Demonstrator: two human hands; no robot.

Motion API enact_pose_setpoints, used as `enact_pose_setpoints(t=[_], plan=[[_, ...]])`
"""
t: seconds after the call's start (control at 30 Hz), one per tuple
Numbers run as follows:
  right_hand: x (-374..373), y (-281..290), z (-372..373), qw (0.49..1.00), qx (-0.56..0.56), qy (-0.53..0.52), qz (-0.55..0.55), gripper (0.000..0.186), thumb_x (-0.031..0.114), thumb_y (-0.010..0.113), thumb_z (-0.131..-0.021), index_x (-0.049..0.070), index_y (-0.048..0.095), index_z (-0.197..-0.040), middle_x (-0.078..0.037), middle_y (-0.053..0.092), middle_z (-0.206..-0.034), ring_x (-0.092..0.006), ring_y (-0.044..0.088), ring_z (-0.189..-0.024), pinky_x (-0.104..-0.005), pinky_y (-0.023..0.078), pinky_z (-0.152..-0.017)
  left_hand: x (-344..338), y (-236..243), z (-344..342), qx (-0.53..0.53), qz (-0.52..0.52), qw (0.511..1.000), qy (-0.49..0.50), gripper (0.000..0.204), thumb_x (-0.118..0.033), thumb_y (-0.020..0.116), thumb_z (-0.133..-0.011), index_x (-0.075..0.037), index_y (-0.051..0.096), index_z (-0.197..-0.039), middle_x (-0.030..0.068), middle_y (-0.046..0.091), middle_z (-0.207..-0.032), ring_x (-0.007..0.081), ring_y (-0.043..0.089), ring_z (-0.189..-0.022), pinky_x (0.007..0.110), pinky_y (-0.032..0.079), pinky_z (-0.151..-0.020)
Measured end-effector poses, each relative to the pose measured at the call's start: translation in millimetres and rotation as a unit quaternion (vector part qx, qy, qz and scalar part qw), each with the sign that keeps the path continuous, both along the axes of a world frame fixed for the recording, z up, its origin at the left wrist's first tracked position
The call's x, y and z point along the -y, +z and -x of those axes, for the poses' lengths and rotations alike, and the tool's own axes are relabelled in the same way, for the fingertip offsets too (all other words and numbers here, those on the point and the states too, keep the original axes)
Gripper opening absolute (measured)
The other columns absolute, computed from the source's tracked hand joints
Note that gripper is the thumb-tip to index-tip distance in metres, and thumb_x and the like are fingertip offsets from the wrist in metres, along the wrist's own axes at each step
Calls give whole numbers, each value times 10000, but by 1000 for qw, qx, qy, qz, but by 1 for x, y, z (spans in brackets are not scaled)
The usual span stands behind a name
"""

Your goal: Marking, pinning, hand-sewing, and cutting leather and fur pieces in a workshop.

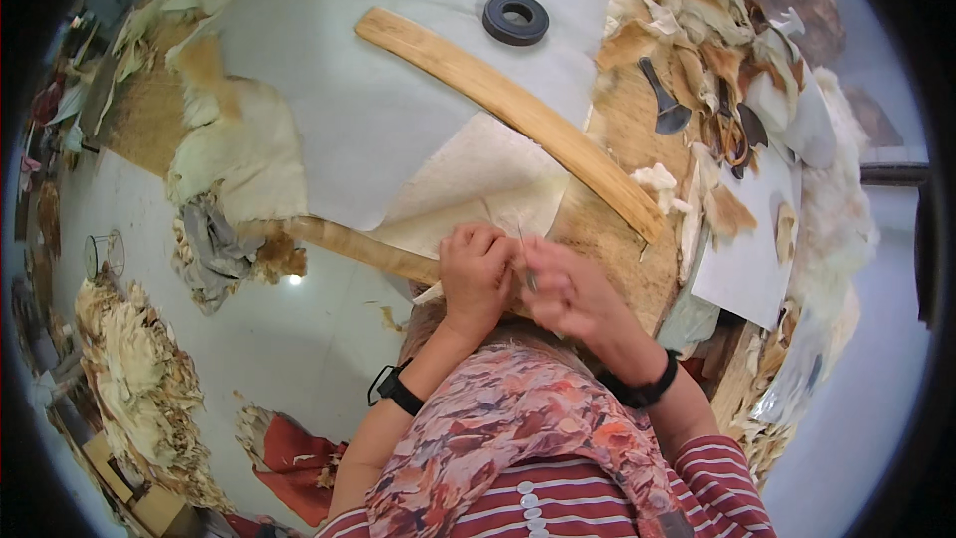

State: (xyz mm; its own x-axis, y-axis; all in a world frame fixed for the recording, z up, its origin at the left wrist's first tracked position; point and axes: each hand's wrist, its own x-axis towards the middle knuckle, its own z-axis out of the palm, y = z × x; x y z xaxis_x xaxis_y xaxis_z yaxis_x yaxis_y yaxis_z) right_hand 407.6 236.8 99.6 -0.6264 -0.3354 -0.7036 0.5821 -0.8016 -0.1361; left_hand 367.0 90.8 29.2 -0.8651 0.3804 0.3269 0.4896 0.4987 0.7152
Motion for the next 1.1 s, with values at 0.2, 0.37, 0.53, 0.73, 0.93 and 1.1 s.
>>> enact_pose_setpoints(t=[0.2, 0.37, 0.53, 0.73, 0.93, 1.1], plan=[[-36, 41, -10, 967, -214, -26, -135, 68, 143, 539, -1011, 103, 551, -1065, 70, 454, -641, -8, 391, -472, -163, 262, -403, 8, 1, -4, 20, -28, 999, -5, 210, -48, 705, -738, -66, 656, -942, 70, 621, -999, 298, 567, -1001, 414, 421, -849], [-52, 53, 10, 900, -273, 30, -338, 70, 126, 540, -1004, 75, 575, -1036, -2, 606, -753, -60, 585, -584, -200, 427, -477, 33, 18, -8, 53, -83, 994, 43, 281, -30, 736, -755, -45, 660, -1025, 112, 623, -1084, 311, 567, -1031, 401, 444, -892], [-19, 41, 34, 800, -326, 273, -423, 68, 93, 551, -974, 42, 593, -991, -58, 656, -783, -127, 655, -671, -271, 500, -572, 47, 19, -15, 35, -42, 998, 37, 264, -19, 738, -764, -45, 668, -1017, 101, 629, -1099, 297, 573, -1035, 386, 451, -895], [-13, -26, 41, 536, -496, 315, -606, 133, 55, 599, -883, 36, 587, -1014, -151, 633, -792, -269, 663, -731, -371, 498, -655, 40, 9, -20, 10, 19, 999, 31, 274, -50, 744, -743, -51, 652, -1001, 89, 613, -1075, 303, 573, -1048, 415, 431, -870], [-13, -36, 34, 607, -435, 311, -588, 107, 57, 611, -873, 42, 584, -975, -150, 644, -776, -282, 644, -699, -360, 504, -649, 37, 6, -22, 21, 8, 998, 58, 270, -53, 745, -741, -65, 645, -991, 72, 603, -1043, 288, 572, -1034, 412, 423, -859], [-13, -33, 34, 573, -433, 324, -616, 226, 102, 716, -818, 67, 605, -1011, -58, 549, -639, -160, 542, -561, -301, 450, -560, 33, 6, -21, 13, 19, 997, 68, 245, -53, 739, -747, -70, 647, -974, 64, 596, -1023, 282, 564, -1017, 408, 414, -852]])
